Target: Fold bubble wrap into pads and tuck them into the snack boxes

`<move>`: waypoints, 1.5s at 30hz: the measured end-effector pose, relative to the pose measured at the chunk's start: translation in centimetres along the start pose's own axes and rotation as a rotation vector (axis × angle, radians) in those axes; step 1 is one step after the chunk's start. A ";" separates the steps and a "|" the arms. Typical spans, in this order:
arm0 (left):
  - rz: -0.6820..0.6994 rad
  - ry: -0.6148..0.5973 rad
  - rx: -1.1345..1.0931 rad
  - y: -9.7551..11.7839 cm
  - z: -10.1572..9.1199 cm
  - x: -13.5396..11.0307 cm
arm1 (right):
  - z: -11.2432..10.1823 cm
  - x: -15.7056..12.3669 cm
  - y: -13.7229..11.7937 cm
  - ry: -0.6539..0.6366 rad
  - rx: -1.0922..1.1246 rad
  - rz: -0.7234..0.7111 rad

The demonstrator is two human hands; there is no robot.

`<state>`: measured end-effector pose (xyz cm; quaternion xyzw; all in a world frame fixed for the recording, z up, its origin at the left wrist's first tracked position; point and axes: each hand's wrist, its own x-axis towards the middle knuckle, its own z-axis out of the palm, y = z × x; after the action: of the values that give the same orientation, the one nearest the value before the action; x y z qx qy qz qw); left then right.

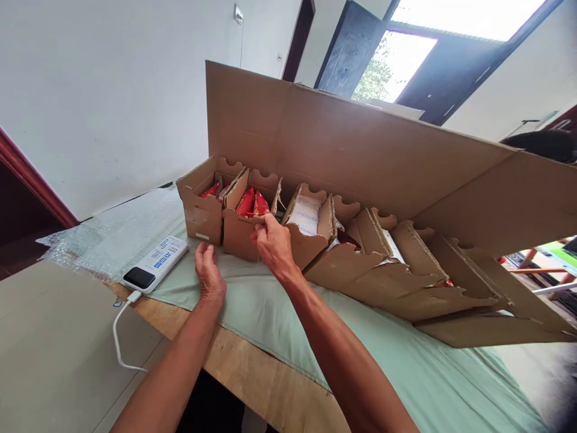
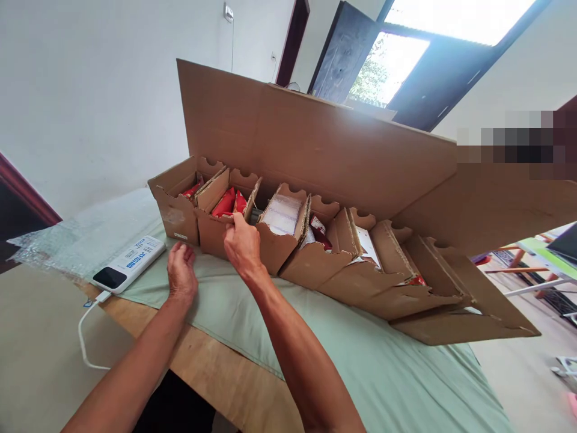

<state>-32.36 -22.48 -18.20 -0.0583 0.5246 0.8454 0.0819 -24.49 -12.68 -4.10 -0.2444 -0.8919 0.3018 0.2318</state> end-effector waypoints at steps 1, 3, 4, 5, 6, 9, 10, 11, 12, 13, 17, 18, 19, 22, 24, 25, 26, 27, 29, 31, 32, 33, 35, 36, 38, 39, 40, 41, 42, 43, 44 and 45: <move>-0.010 -0.004 -0.024 0.5 -0.4 0.1 | -0.6 -1.7 -0.1 0.003 0.027 -0.025; -0.043 -0.024 -0.062 1.8 -1.7 0.1 | -2.3 -5.8 -0.2 0.012 0.127 -0.106; -0.063 -0.035 -0.075 2.4 -2.5 -0.1 | -3.3 -8.0 -0.1 0.016 0.185 -0.151; -0.080 -0.044 -0.084 3.1 -3.4 -0.6 | -4.5 -10.3 0.1 0.021 0.225 -0.185; -0.093 -0.052 -0.090 3.7 -4.2 -1.2 | -5.7 -12.5 0.4 0.026 0.236 -0.203; -0.118 -0.096 -0.080 5.3 -5.7 -4.1 | -9.6 -17.9 2.1 0.074 0.183 -0.188; -0.123 -0.140 -0.074 5.6 -5.9 -5.4 | -10.8 -19.2 2.9 0.101 0.160 -0.172; -0.125 -0.192 -0.071 5.8 -5.9 -6.7 | -11.8 -20.2 3.8 0.135 0.138 -0.153; -0.125 -0.251 -0.068 5.9 -5.8 -8.1 | -12.8 -21.1 4.7 0.176 0.118 -0.129; -0.121 -0.314 -0.065 5.9 -5.6 -9.4 | -13.6 -21.7 5.8 0.227 0.105 -0.101; -0.111 -0.513 0.025 5.1 -5.7 -13.2 | -15.1 -24.7 10.1 0.542 0.226 0.091; -0.114 -0.547 0.064 4.9 -6.0 -13.7 | -15.0 -25.8 11.1 0.602 0.287 0.131; -0.117 -0.565 0.099 4.7 -6.3 -14.0 | -14.7 -26.9 12.1 0.624 0.345 0.157; -0.148 -0.567 0.188 4.4 -7.4 -14.2 | -12.8 -30.6 13.9 0.444 0.463 0.160; -0.182 -0.547 0.253 4.3 -7.7 -14.2 | -10.9 -32.2 14.1 0.282 0.461 0.160; -0.195 -0.537 0.284 4.3 -7.8 -14.3 | -10.0 -32.6 14.0 0.245 0.428 0.179; -0.200 -0.527 0.308 4.3 -7.7 -14.5 | -9.2 -32.8 13.8 0.236 0.381 0.207; -0.194 -0.516 0.326 4.2 -7.6 -14.8 | -8.6 -32.8 13.5 0.254 0.331 0.237; -0.159 -0.500 0.335 3.8 -7.2 -15.7 | -7.9 -32.5 13.1 0.326 0.257 0.273; -0.129 -0.519 0.329 3.1 -6.6 -17.0 | -8.2 -32.0 13.2 0.393 0.224 0.266; -0.125 -0.548 0.323 2.6 -6.1 -17.7 | -8.7 -31.8 13.5 0.423 0.211 0.268; -0.128 -0.584 0.315 2.1 -5.6 -18.4 | -9.5 -31.5 13.9 0.448 0.201 0.276; -0.143 -0.673 0.306 0.9 -4.1 -19.7 | -11.3 -31.0 15.3 0.489 0.192 0.293; -0.148 -0.719 0.304 0.3 -3.2 -20.2 | -12.3 -30.6 16.2 0.510 0.193 0.297; -0.160 -0.817 0.310 -0.7 -1.3 -21.0 | -13.8 -30.0 17.9 0.541 0.208 0.303; -0.162 -0.862 0.323 -1.1 -0.6 -21.2 | -14.3 -29.8 18.8 0.543 0.229 0.315; -0.159 -0.898 0.343 -1.5 0.1 -21.4 | -14.5 -29.7 19.5 0.537 0.258 0.339; -0.150 -0.918 0.370 -1.8 0.5 -21.5 | -14.5 -29.7 20.1 0.519 0.288 0.370; -0.141 -0.926 0.403 -2.1 0.6 -21.5 | -14.4 -29.8 20.6 0.494 0.314 0.403; -0.133 -0.922 0.434 -2.3 0.6 -21.6 | -14.1 -30.0 20.9 0.470 0.333 0.433; -0.125 -0.915 0.460 -2.5 0.4 -21.6 | -13.7 -30.2 21.0 0.451 0.342 0.453; -0.121 -0.907 0.478 -2.7 0.2 -21.7 | -13.4 -30.4 21.0 0.438 0.343 0.464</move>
<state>-10.59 -22.82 -16.49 0.3042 0.6105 0.6359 0.3611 12.74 -9.81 -16.39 -0.4567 -0.6783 0.4322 0.3803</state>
